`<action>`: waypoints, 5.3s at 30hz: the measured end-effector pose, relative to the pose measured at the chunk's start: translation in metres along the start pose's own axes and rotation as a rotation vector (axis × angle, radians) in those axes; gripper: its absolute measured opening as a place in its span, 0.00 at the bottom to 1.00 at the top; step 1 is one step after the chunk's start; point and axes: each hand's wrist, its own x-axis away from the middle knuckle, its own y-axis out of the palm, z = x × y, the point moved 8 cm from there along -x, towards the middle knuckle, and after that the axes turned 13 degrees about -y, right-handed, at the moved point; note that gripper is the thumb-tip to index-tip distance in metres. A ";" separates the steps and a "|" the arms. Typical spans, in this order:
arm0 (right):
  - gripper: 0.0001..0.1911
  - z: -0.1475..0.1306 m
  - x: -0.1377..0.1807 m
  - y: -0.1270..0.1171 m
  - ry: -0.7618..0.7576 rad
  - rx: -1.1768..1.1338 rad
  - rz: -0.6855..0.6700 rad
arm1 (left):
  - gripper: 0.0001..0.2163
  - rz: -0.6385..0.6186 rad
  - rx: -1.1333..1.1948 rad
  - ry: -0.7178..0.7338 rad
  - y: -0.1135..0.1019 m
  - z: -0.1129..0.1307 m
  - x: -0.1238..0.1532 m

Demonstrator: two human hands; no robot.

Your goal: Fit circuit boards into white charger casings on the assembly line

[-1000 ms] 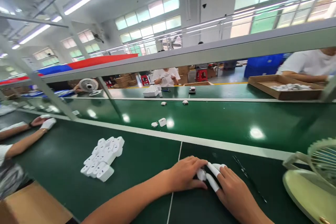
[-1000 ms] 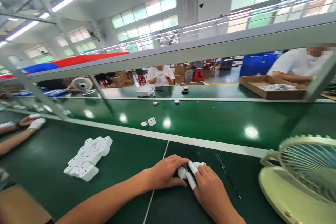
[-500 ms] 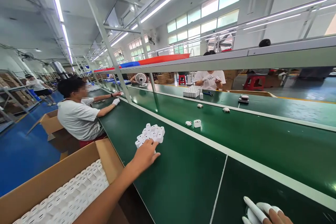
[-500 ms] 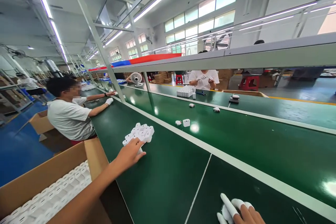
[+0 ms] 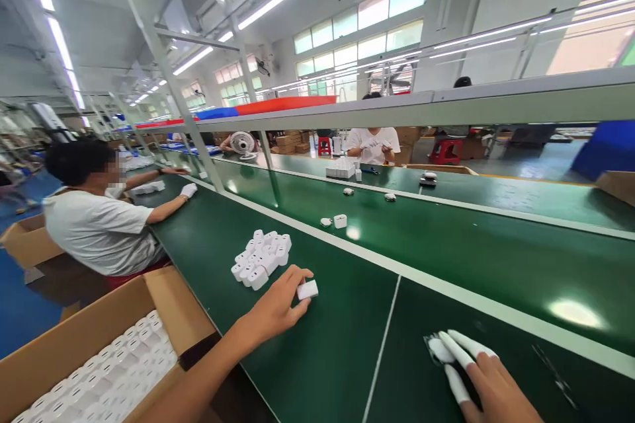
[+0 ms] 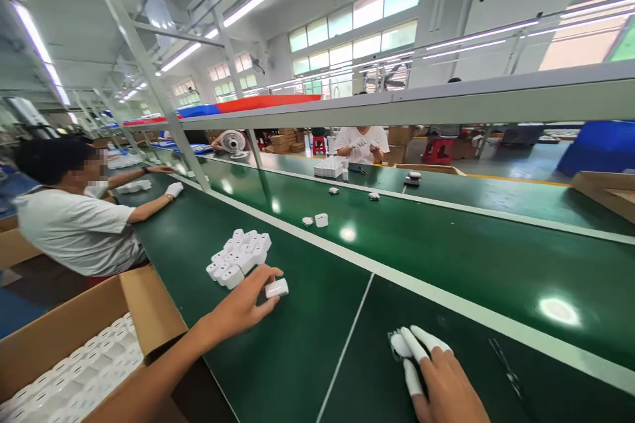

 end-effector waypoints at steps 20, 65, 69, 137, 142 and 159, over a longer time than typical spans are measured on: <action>0.08 -0.022 -0.029 -0.014 0.079 0.170 -0.081 | 0.21 -0.192 0.345 0.395 0.143 0.146 -0.043; 0.29 -0.028 -0.046 -0.047 0.185 -0.244 0.209 | 0.35 -0.253 0.523 0.644 0.138 0.143 -0.020; 0.32 -0.029 -0.048 -0.047 0.171 -0.202 0.165 | 0.34 -0.207 0.507 0.692 0.133 0.146 -0.017; 0.35 -0.032 -0.049 -0.049 0.124 -0.185 0.064 | 0.37 -0.157 0.466 0.677 0.129 0.152 -0.018; 0.20 -0.036 -0.051 -0.049 0.099 -0.223 0.122 | 0.34 -0.222 0.542 0.689 0.130 0.154 -0.015; 0.24 -0.033 -0.043 -0.026 0.154 -0.275 -0.020 | 0.23 -0.544 0.711 0.518 0.145 0.147 -0.016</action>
